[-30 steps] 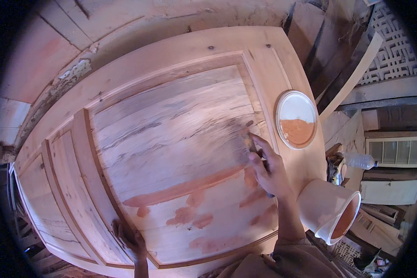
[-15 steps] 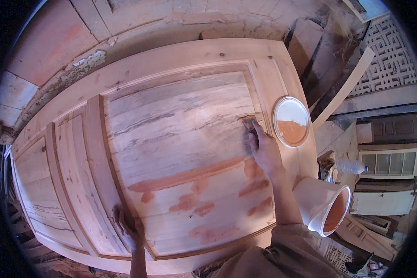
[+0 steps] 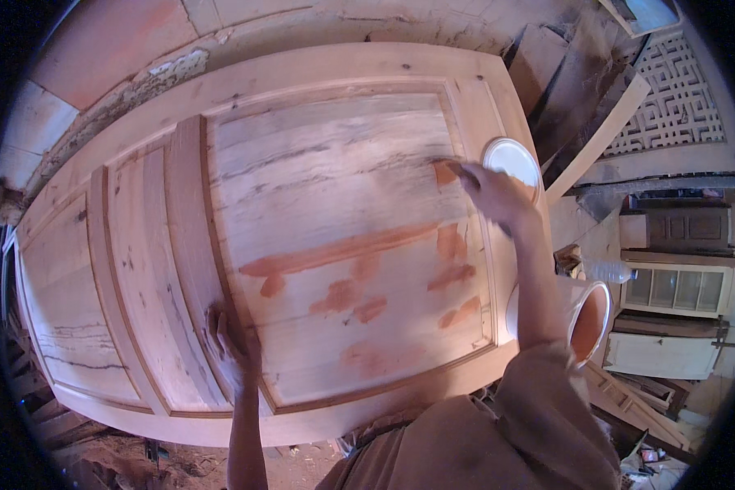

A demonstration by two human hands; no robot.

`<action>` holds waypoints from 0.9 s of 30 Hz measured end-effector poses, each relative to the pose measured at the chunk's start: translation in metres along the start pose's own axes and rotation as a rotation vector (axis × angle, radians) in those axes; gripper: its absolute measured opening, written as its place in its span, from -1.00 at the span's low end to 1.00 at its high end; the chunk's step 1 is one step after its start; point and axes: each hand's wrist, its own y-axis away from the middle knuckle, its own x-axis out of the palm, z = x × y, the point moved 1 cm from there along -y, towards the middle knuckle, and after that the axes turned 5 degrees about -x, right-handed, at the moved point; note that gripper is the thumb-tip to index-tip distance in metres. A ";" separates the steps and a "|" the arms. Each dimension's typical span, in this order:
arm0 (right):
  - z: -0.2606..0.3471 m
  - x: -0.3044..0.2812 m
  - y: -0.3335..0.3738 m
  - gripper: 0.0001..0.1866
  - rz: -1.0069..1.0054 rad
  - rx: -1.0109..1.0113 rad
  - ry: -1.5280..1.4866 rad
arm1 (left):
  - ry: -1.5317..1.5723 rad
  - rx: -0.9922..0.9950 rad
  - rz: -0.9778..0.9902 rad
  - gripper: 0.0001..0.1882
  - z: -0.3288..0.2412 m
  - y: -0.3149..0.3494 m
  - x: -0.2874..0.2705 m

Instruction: The person applies wood filler to a wooden door panel using a putty knife after dipping the tool into a bucket of filler material.

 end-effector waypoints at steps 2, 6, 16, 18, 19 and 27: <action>0.006 -0.010 -0.036 -0.60 0.151 -0.014 0.006 | -0.012 -0.010 -0.021 -0.39 -0.005 -0.002 -0.001; 0.009 -0.020 -0.073 -0.59 0.363 0.049 -0.021 | -0.055 -0.092 0.073 -0.38 -0.019 -0.006 -0.015; 0.001 -0.007 -0.069 -0.70 0.315 -0.031 0.157 | -0.039 -0.062 0.078 -0.41 -0.019 -0.008 -0.020; -0.009 -0.001 -0.076 -0.74 0.342 -0.068 0.168 | -0.038 -0.071 0.064 -0.42 -0.022 -0.009 -0.019; 0.002 -0.005 -0.075 -0.67 0.418 -0.023 0.245 | -0.042 -0.072 0.070 -0.42 -0.019 -0.007 -0.017; 0.017 0.018 -0.009 -0.69 0.675 -0.044 0.410 | -0.006 -0.060 0.004 -0.38 -0.012 -0.003 -0.012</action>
